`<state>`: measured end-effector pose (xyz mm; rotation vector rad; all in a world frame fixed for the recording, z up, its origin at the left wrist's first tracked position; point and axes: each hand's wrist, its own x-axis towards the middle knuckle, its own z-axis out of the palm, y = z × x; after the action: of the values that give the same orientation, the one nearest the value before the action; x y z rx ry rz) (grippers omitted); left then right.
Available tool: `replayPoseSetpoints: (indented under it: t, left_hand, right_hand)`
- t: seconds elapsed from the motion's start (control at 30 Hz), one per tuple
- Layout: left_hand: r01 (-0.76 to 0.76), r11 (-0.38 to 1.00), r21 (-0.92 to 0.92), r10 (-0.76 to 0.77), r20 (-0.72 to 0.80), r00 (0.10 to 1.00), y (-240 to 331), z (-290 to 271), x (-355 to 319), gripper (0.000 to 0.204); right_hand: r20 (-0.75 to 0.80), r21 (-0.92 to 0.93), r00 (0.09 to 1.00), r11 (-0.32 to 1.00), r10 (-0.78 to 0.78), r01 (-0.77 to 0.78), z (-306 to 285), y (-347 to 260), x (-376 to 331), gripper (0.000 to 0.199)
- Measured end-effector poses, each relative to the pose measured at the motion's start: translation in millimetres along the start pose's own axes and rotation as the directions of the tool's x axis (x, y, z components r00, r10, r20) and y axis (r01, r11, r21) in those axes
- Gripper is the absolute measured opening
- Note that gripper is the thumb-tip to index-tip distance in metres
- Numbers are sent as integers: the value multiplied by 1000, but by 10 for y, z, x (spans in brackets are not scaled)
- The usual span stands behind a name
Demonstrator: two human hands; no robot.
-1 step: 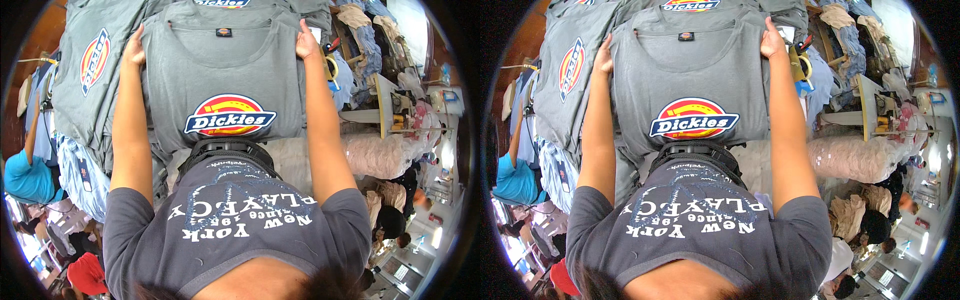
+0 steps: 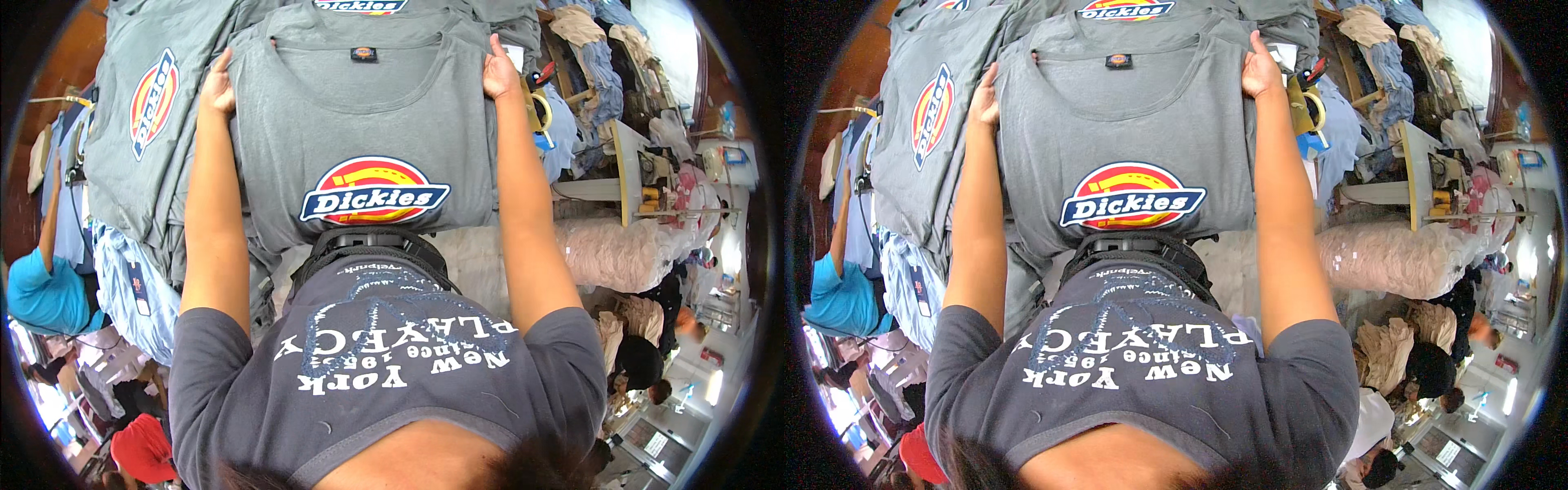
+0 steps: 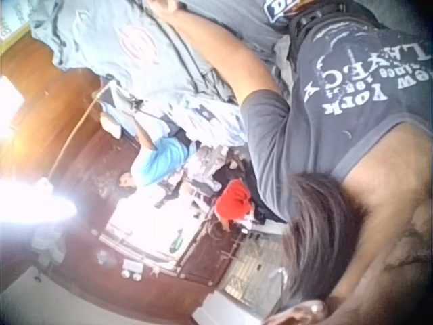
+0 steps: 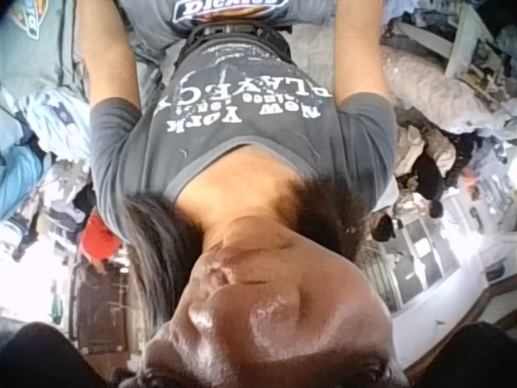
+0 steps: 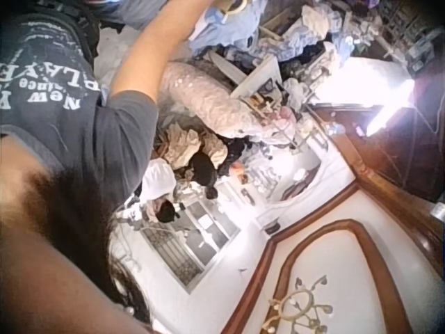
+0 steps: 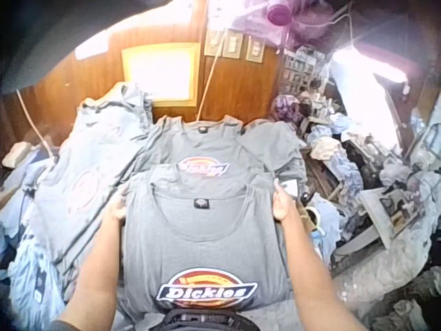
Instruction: The person trims loose threads from a gray t-shirt using shears and then stacks the t-shirt onto a pile of other shirts.
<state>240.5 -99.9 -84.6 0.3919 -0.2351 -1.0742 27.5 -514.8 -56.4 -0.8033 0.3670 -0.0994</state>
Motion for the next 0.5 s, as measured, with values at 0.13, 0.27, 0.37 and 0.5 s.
replayPoseSetpoints:
  t: [0.13, 0.27, 0.37, 0.5]
  left_hand:
    - [106, 994, -21, -100, 202, 974, 22, -24, -19, 57]
    - [28, 1000, -1, -28, 88, 996, -19, 65, -37, 59]
    - [-14, 960, 279, 96, -280, 955, -24, 267, -93, 54]
    - [194, 730, 656, 277, -543, 793, 11, 596, -214, 50]
  right_hand:
    - [32, 87, 998, 994, 58, -60, -171, 0, 77, 63]
    - [51, 61, 997, 996, 65, -68, -149, -5, 62, 60]
    - [55, -63, 997, 997, 52, -48, -29, -10, 41, 57]
    - [-51, -455, 998, 889, 38, -57, 192, -176, -236, 57]
